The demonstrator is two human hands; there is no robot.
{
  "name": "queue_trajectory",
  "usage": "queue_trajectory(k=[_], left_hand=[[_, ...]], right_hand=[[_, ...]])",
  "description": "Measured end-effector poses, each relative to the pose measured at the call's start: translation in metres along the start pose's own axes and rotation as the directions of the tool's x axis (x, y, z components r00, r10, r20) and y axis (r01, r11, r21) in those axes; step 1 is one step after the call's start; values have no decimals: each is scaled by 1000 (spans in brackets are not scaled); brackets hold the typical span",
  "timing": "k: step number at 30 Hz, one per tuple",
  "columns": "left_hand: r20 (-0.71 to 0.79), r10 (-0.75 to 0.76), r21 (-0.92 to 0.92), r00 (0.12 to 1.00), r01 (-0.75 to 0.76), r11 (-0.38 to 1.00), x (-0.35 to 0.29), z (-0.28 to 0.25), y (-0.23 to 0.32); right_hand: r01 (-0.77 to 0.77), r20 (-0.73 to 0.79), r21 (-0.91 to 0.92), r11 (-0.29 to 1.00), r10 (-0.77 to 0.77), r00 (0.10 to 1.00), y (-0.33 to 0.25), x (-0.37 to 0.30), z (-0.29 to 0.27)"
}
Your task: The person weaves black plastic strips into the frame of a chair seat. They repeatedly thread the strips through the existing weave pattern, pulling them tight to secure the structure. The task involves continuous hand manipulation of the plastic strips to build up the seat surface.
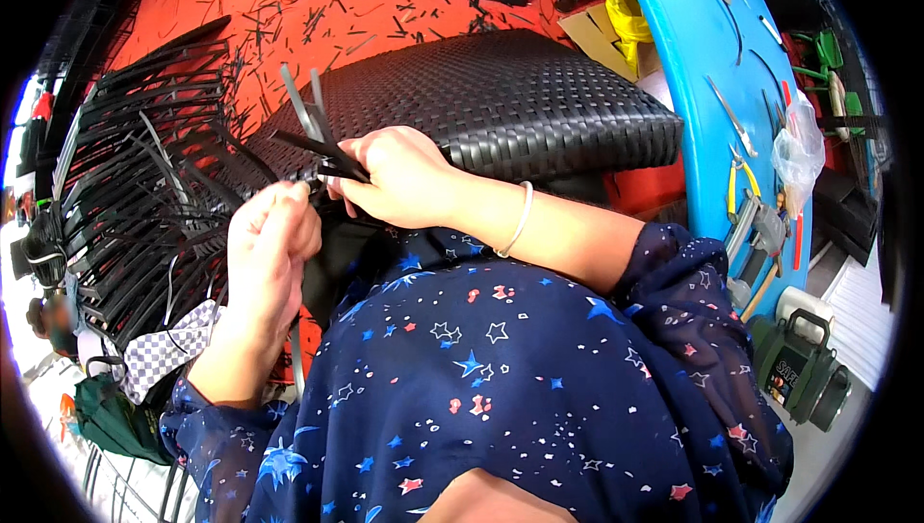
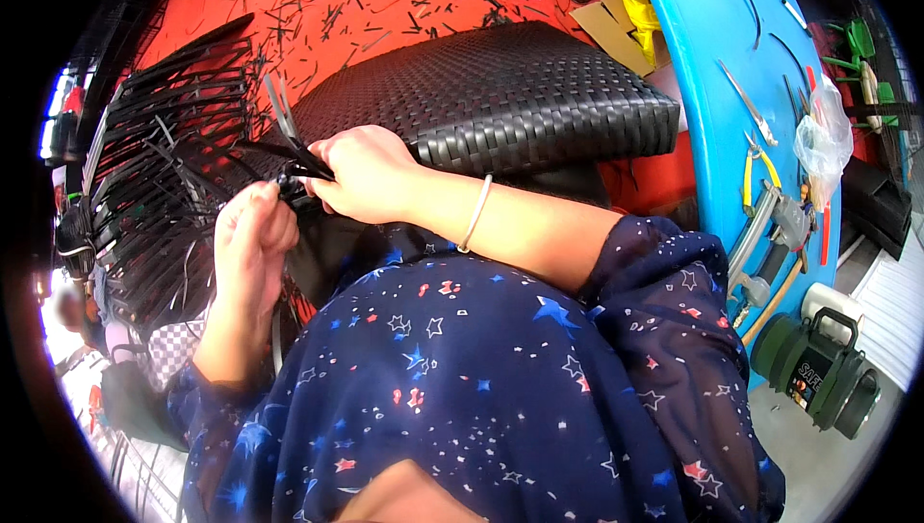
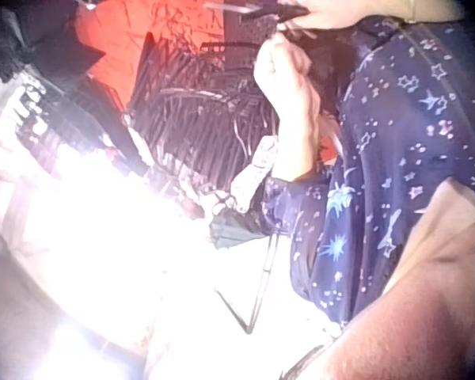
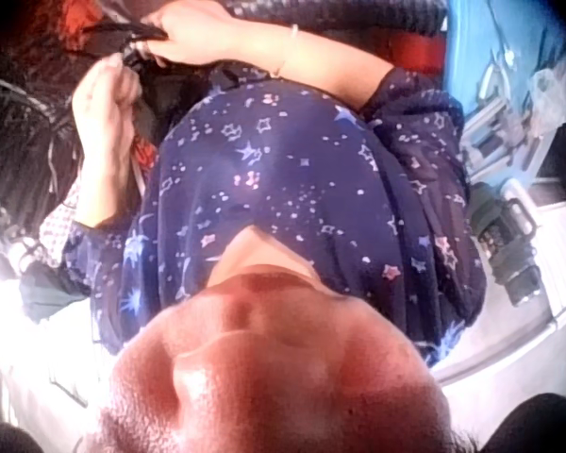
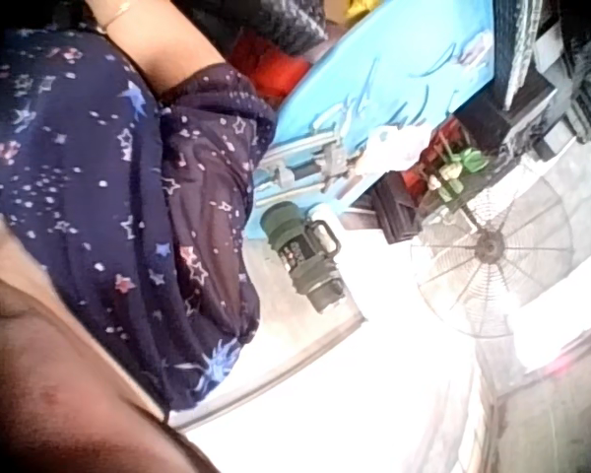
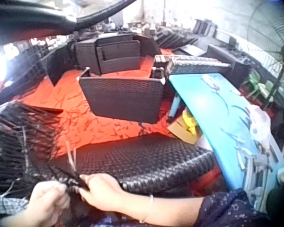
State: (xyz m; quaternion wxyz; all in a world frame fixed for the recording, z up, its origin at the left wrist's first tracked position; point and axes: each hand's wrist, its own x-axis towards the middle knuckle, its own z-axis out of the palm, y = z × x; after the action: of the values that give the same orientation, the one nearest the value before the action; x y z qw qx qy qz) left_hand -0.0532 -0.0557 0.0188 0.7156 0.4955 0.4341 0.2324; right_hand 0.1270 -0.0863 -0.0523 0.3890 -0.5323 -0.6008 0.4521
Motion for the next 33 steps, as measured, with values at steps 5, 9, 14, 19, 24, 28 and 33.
queue_trajectory(k=[5, 9, 14, 19, 24, 28, 33], left_hand=[[1, 102, 59, 995, -102, 993, 7, 2, -2], [34, 210, 172, 977, -212, 962, 5, 1, -1], [68, 390, 343, 919, -388, 855, 4, 7, 3], [122, 450, 514, 885, -444, 734, 16, -8, 14], [77, 511, 688, 856, -416, 594, 16, -46, -3], [239, 470, 861, 850, -409, 301, 11, -71, -34], [364, 439, 859, 821, -479, 183, 10, -51, -40]], right_hand=[[66, 8, 12, 998, -66, 998, 11, -3, 1], [129, 75, 53, 990, -133, 988, 16, -4, -5], [140, 72, 101, 985, -147, 986, 17, -3, -1], [8, 73, 309, 951, -32, 997, 20, -5, 8], [117, -81, 431, 895, -91, 993, 16, -8, 12], [111, -61, 360, 926, -95, 994, 18, -9, 7], [48, -34, 392, 919, -37, 999, 6, -28, -35]])
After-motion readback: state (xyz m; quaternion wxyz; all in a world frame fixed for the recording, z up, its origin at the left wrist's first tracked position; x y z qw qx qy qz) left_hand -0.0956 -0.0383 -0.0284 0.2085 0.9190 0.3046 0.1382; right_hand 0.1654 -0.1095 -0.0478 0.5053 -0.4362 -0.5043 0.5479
